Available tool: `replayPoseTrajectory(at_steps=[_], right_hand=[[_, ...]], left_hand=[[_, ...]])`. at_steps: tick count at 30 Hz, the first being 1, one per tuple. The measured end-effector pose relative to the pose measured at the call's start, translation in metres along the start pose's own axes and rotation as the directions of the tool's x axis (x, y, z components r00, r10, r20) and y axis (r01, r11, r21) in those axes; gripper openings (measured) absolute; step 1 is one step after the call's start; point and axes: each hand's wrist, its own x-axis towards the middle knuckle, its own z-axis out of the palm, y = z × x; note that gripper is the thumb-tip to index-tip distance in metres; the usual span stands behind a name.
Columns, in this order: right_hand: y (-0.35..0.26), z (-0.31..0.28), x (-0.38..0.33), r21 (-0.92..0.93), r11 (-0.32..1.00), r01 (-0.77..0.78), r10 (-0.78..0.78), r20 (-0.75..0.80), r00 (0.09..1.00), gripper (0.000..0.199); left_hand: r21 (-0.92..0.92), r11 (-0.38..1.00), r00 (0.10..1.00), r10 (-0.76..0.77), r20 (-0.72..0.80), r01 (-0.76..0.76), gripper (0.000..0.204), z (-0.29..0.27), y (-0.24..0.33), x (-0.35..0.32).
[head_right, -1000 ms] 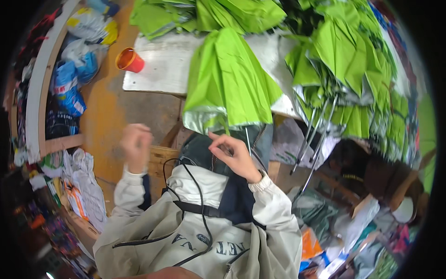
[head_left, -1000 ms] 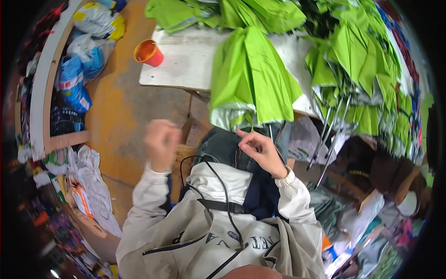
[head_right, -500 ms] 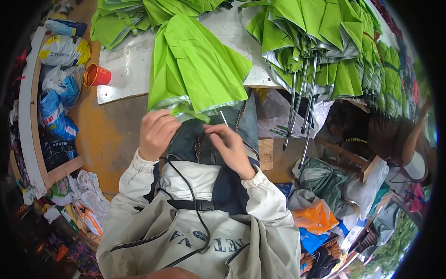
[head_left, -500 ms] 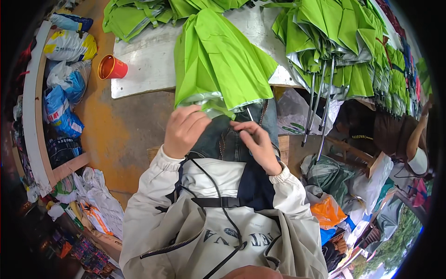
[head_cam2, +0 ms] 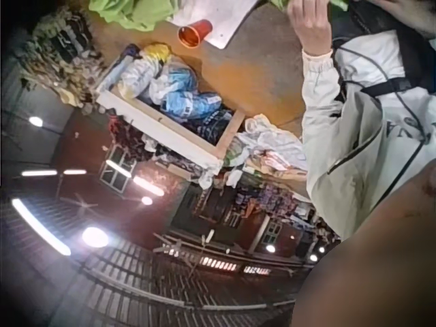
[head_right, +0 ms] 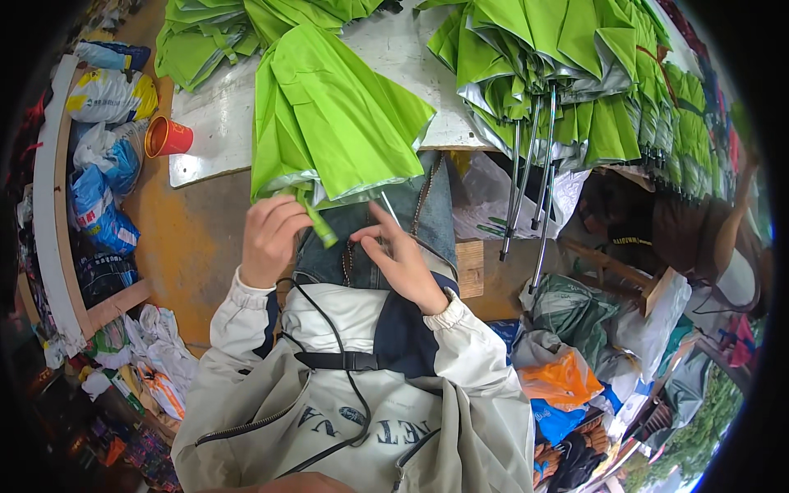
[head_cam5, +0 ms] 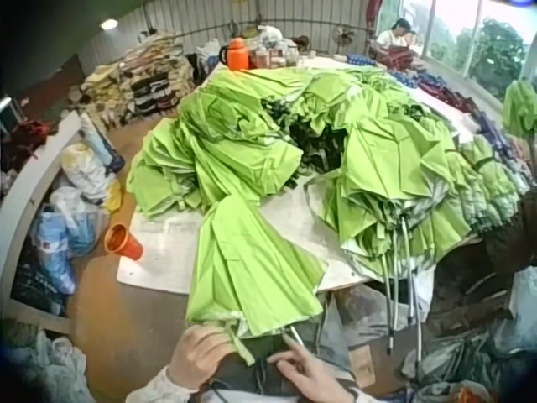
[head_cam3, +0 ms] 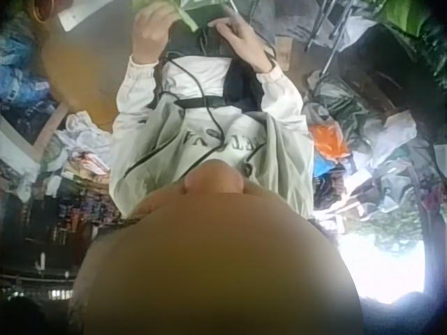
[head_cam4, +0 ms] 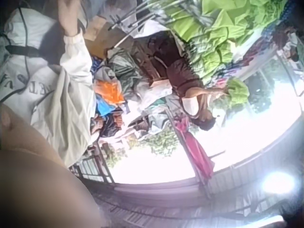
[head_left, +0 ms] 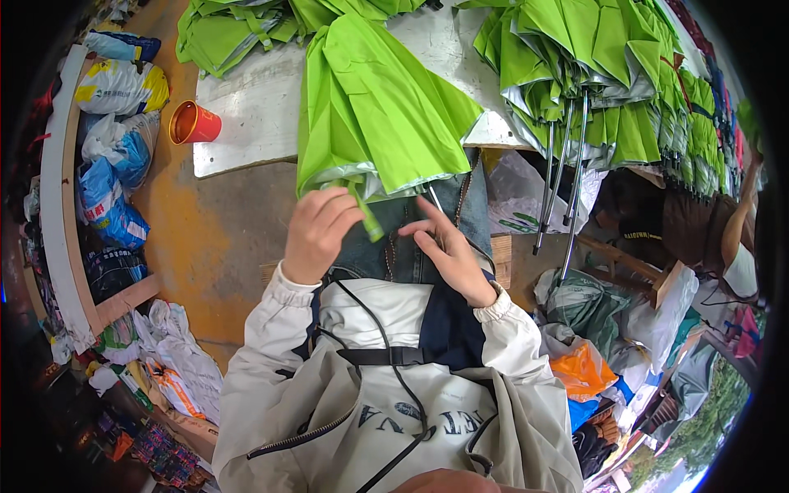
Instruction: Assembling green umbrella canopies onto metal frames at a production station.
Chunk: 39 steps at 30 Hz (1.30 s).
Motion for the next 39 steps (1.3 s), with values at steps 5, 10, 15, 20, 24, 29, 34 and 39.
replayPoseTrajectory(at_steps=[5, 10, 15, 20, 24, 29, 34, 39], right_hand=[[0.011, 0.0, 0.002, 0.022, 1.0, -0.013, 0.014, -0.044, 0.999, 0.058], [-0.005, 0.0, 0.003, 0.113, 0.988, -0.108, 0.1, 0.068, 0.993, 0.051], [-0.005, 0.002, 0.009, 0.226, 0.957, -0.179, 0.149, 0.144, 0.978, 0.051], [-0.003, 0.004, 0.012, 0.216, 0.957, -0.195, 0.162, 0.162, 0.973, 0.049], [-0.006, 0.002, 0.012, 0.262, 0.936, -0.234, 0.19, 0.185, 0.964, 0.048], [-0.012, 0.002, 0.011, 0.302, 0.909, -0.288, 0.234, 0.202, 0.951, 0.047], [-0.014, 0.004, 0.012, 0.298, 0.911, -0.286, 0.233, 0.203, 0.951, 0.046], [-0.01, 0.004, 0.012, 0.301, 0.923, -0.241, 0.182, 0.212, 0.96, 0.045]], left_hand=[[-0.042, 0.992, 0.991, 0.122, 0.061, -0.12, 0.02, 0.014, 0.011, 0.012], [-0.093, 0.987, 0.976, 0.143, 0.166, -0.129, 0.025, 0.022, 0.014, 0.019], [-0.12, 0.989, 0.976, -0.055, 0.212, 0.082, 0.027, 0.042, 0.012, 0.009], [-0.183, 0.964, 0.973, -0.167, 0.158, 0.195, 0.021, 0.051, 0.015, 0.01], [-0.204, 0.965, 0.985, -0.154, 0.075, 0.166, 0.016, 0.056, 0.012, 0.009], [-0.285, 0.945, 0.987, -0.142, 0.081, 0.159, 0.014, 0.055, 0.008, 0.006], [-0.36, 0.909, 0.978, -0.188, 0.094, 0.21, 0.013, 0.055, 0.006, 0.004], [-0.469, 0.848, 0.969, -0.223, 0.107, 0.247, 0.012, 0.054, -0.001, 0.0]])
